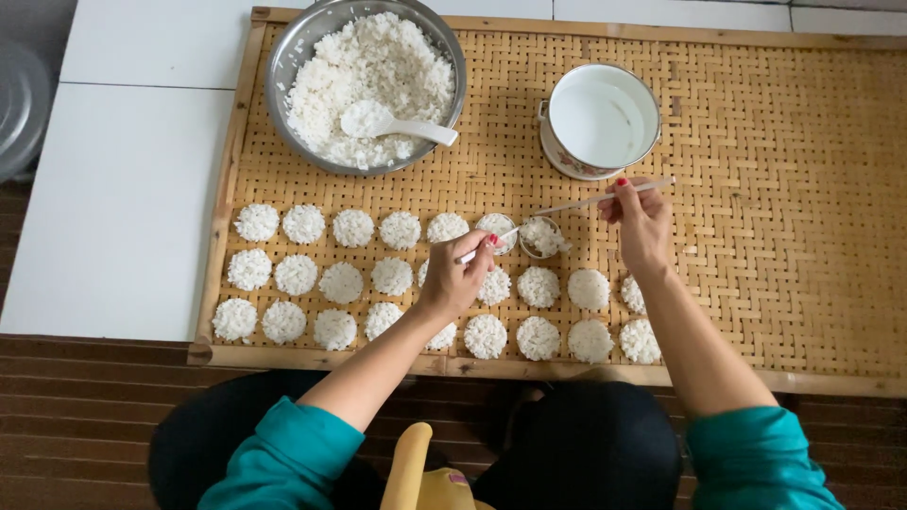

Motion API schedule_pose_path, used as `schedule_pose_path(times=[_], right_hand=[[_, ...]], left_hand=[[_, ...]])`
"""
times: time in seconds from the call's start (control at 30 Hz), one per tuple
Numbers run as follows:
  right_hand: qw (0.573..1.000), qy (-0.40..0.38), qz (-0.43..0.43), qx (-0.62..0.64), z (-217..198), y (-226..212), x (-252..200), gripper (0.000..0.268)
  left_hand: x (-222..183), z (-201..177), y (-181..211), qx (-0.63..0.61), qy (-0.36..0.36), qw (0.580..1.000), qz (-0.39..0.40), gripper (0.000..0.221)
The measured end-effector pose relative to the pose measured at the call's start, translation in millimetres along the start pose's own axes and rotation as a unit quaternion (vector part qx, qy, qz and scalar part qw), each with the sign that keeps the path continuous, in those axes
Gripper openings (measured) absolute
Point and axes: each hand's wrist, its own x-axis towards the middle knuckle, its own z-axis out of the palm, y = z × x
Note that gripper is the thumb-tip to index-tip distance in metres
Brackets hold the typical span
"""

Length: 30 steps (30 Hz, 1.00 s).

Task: Preparing small round cakes by using chopsticks to place material on them and a spoon to scoop from a bowl.

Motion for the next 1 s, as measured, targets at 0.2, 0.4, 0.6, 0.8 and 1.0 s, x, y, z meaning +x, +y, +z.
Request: schedule_pose_path(times=[0.2,0.4,0.6,0.8,1.0], right_hand=[[0.999,-0.005,0.027,0.028,4,15,12,0.021],[0.998,-0.021,0.029,0.059,-2,6,7,0.020],[0.999,-0.013,-0.028,0.022,-15,4,-19,0.022],[0.996,0.013,-0.084,0.003,-28,0,-38,0.026],[0.993,0.056,-0.089,-0.050,-41,-14,-58,0.026]], left_hand=[[1,-2,13,-0.007,0.004,1.000,-0.015,0.023],[4,7,-4,-0.024,0.006,1.000,0.005,0.024],[-2,16,-18,-0.029,-0.036,0.998,0.043,0.024],[-5,15,3,-0.011,-0.030,0.995,0.097,0.019],[-25,34,16,-0.034,-0.109,0.989,0.090,0.026]])
